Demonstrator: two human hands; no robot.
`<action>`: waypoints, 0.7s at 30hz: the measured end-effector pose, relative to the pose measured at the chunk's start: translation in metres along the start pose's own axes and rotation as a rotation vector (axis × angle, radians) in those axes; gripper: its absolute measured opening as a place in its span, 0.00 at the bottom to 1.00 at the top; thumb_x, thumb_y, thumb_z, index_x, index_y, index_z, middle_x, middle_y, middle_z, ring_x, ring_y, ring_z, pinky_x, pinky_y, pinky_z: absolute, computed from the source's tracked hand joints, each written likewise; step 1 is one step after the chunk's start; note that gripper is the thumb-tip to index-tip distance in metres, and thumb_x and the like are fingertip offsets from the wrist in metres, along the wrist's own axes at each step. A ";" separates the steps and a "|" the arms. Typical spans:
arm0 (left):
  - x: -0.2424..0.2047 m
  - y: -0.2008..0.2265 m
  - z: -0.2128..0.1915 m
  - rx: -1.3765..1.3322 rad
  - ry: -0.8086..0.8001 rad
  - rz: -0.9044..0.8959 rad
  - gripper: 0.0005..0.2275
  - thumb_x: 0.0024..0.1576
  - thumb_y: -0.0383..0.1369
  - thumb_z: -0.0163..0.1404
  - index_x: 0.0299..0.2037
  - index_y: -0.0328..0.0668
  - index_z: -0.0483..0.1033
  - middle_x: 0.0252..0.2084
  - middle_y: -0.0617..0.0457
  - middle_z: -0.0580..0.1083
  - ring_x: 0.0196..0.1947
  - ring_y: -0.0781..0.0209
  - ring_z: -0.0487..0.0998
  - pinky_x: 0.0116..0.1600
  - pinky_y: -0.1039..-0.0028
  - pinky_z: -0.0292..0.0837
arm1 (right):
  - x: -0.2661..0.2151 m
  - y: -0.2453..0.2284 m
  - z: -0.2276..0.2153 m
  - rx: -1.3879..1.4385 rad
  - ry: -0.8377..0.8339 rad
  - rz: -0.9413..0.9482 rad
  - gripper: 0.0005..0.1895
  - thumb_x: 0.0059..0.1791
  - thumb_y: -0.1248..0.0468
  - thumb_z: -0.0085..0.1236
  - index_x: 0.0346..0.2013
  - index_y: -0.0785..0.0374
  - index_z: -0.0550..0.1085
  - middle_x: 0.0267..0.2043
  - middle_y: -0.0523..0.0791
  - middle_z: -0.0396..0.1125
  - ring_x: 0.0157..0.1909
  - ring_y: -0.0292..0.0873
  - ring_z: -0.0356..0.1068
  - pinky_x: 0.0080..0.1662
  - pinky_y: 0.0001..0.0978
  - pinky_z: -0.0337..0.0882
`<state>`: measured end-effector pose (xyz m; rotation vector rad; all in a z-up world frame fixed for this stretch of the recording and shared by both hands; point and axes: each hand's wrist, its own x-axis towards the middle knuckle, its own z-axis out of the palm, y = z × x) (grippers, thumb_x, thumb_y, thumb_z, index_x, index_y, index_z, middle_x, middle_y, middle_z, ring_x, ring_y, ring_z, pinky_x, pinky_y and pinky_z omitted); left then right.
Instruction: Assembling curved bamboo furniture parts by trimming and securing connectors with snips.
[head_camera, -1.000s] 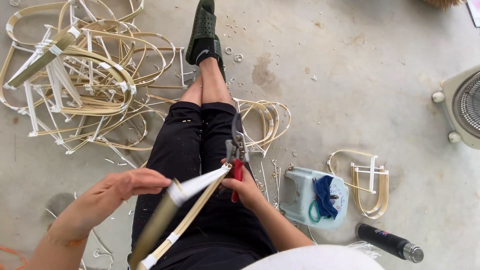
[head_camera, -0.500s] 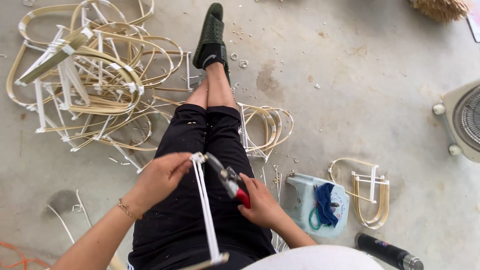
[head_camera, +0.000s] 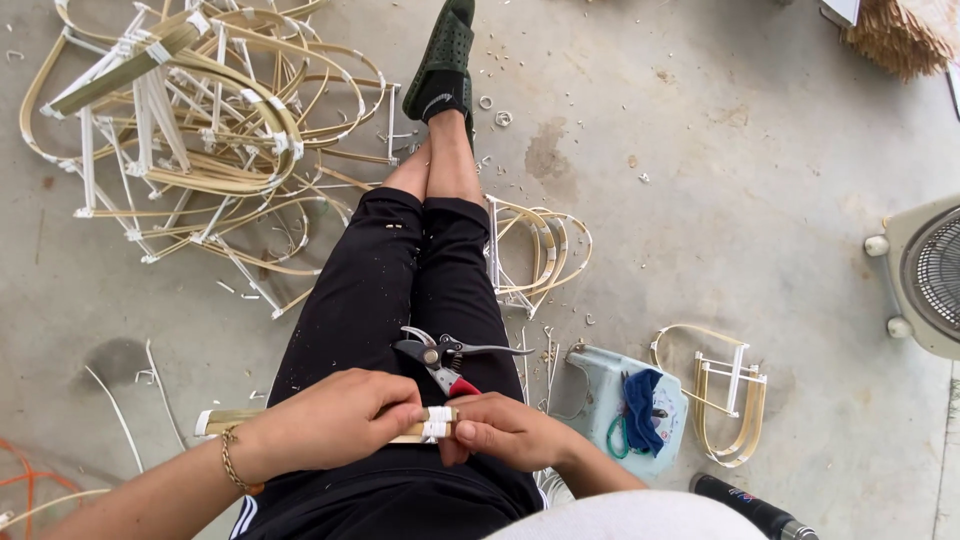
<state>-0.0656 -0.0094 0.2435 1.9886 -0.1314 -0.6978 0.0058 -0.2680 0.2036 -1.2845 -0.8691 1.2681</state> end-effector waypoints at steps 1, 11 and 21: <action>-0.002 0.008 -0.003 -0.031 -0.078 -0.099 0.11 0.59 0.40 0.49 0.38 0.43 0.80 0.28 0.50 0.78 0.32 0.53 0.80 0.40 0.63 0.73 | -0.001 0.002 0.000 0.039 -0.027 0.066 0.26 0.62 0.48 0.38 0.39 0.66 0.74 0.39 0.43 0.67 0.42 0.36 0.69 0.47 0.29 0.71; -0.016 -0.008 0.033 -0.005 0.103 0.244 0.08 0.57 0.38 0.56 0.32 0.43 0.78 0.26 0.53 0.79 0.29 0.52 0.82 0.35 0.64 0.75 | -0.001 0.002 -0.006 0.078 -0.126 0.209 0.20 0.60 0.52 0.42 0.32 0.64 0.68 0.31 0.40 0.58 0.33 0.33 0.57 0.37 0.27 0.60; -0.016 -0.009 0.047 0.231 0.256 0.441 0.05 0.58 0.32 0.54 0.35 0.39 0.75 0.26 0.51 0.75 0.25 0.53 0.79 0.30 0.65 0.74 | 0.006 -0.006 0.004 -0.153 -0.078 0.101 0.19 0.61 0.58 0.39 0.31 0.66 0.65 0.31 0.46 0.60 0.35 0.44 0.62 0.43 0.35 0.65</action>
